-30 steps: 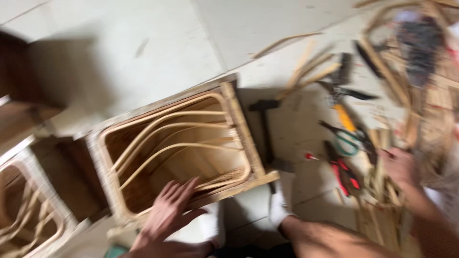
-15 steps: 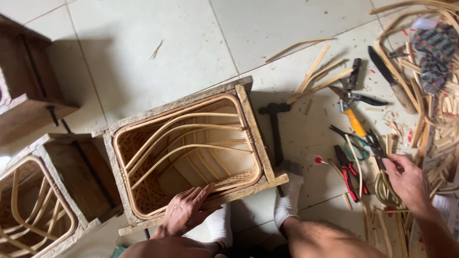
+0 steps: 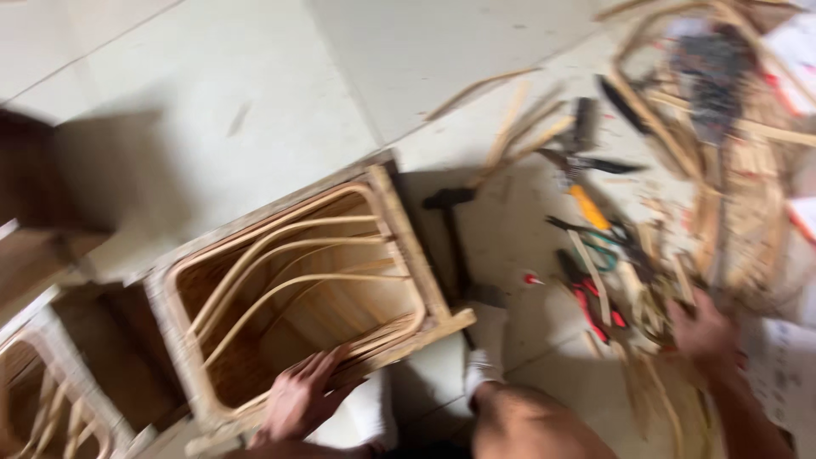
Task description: The person weaves a rectangular basket using thin wooden strips, inserting them into a wooden mold and securing them with a hammer and pliers. They apply glue to the edges to hold the structure together.
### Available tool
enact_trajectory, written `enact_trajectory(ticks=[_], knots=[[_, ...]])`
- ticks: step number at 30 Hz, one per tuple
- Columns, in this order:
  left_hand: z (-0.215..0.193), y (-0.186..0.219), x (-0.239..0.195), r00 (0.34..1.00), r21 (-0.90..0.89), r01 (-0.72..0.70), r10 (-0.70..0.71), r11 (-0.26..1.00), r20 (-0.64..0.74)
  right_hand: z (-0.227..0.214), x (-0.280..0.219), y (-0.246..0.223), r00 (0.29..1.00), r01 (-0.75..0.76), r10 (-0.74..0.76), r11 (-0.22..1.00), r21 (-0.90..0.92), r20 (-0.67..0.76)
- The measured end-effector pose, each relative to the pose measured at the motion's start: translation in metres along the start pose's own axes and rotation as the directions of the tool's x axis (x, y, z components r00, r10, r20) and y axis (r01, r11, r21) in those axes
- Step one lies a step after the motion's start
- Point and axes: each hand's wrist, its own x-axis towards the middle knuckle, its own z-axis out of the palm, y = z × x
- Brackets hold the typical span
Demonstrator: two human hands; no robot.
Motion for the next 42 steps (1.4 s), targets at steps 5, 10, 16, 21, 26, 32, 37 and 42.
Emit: enact_trajectory(ticks=[5,10,16,21,26,32,37,42], knots=[[0.025,-0.014,0.005,0.988,0.112,-0.015,0.031,0.994,-0.15,0.001,0.02,0.021,0.989,-0.121,0.103,0.977,0.177,0.103],[0.032,-0.033,0.002,0.995,0.223,0.026,-0.046,0.975,0.086,-0.04,0.025,-0.002,0.961,-0.277,0.257,0.858,0.432,0.104],[0.036,-0.065,-0.009,0.931,0.215,-0.218,0.269,0.952,-0.246,-0.062,0.044,-0.053,0.922,-0.259,0.16,0.932,0.254,0.351],[-0.001,-0.154,-0.038,0.969,0.342,0.063,0.026,0.937,-0.247,-0.04,0.108,-0.069,0.994,0.003,-0.013,0.996,0.091,0.107],[-0.007,-0.194,-0.067,0.79,0.196,0.594,-0.519,0.781,-0.326,-0.026,0.186,-0.079,0.996,-0.087,0.088,0.992,0.094,-0.011],[-0.004,-0.186,-0.103,0.55,0.088,0.825,-0.76,0.558,-0.347,-0.004,0.194,-0.089,0.998,-0.059,0.057,0.996,0.061,0.037],[-0.012,-0.194,-0.074,0.502,0.065,0.855,-0.789,0.515,-0.354,-0.008,0.124,-0.065,0.929,0.328,-0.293,0.935,0.136,-0.227],[-0.009,-0.202,-0.039,0.509,0.036,0.838,-0.754,0.545,-0.415,-0.008,-0.008,-0.059,0.968,0.208,-0.14,0.912,0.354,-0.209]])
